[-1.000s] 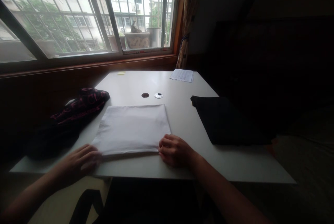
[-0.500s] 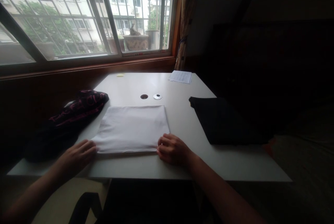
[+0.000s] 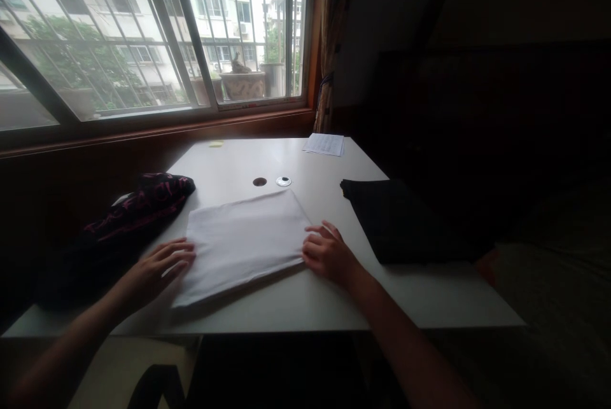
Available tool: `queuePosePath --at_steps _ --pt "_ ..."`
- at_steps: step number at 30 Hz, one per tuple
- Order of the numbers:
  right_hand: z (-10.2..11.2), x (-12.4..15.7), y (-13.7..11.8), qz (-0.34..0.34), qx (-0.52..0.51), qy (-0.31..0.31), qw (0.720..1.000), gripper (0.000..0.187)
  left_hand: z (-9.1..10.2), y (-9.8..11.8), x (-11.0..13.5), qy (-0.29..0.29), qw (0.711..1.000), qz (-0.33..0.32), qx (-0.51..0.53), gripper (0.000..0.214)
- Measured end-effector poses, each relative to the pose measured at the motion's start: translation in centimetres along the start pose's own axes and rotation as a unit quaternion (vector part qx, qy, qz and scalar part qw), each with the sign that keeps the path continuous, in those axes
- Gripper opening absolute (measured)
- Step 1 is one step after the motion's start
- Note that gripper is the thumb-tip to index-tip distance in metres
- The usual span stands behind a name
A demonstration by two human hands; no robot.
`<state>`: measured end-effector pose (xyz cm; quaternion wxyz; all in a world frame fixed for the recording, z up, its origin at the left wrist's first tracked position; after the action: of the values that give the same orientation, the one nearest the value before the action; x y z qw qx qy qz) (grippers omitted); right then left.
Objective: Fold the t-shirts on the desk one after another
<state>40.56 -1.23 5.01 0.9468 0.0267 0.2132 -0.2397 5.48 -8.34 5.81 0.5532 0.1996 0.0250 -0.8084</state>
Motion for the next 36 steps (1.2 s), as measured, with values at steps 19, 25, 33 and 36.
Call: queuePosePath --at_steps 19,25,33,36 --pt "-1.3 -2.8 17.7 -0.266 0.136 -0.091 0.95 0.025 -2.6 14.1 -4.0 -0.052 0.99 -0.091 0.096 0.023" --pt "-1.2 -0.9 17.1 -0.359 0.115 -0.055 0.925 0.034 -3.2 5.4 -7.8 0.035 0.994 0.098 0.042 0.037" --pt "-3.3 2.6 12.8 -0.457 -0.124 -0.07 0.878 0.085 -6.7 0.3 -8.6 -0.043 0.951 0.226 0.208 0.064" --pt "-3.2 2.2 11.3 -0.429 -0.17 -0.046 0.886 0.088 -6.6 0.7 -8.1 -0.08 0.929 0.269 0.241 0.074"
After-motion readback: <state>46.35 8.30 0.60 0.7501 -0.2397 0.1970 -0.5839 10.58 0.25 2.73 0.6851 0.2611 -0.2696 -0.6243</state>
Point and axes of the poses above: each hand's wrist, its own x-axis away from the middle knuckle, its own z-axis out of the back of the hand, y = z × x, the point moved 10 cm from there along -x, towards the middle knuckle, and after that the axes turned 11 degrees about z, right-handed, at the moved point
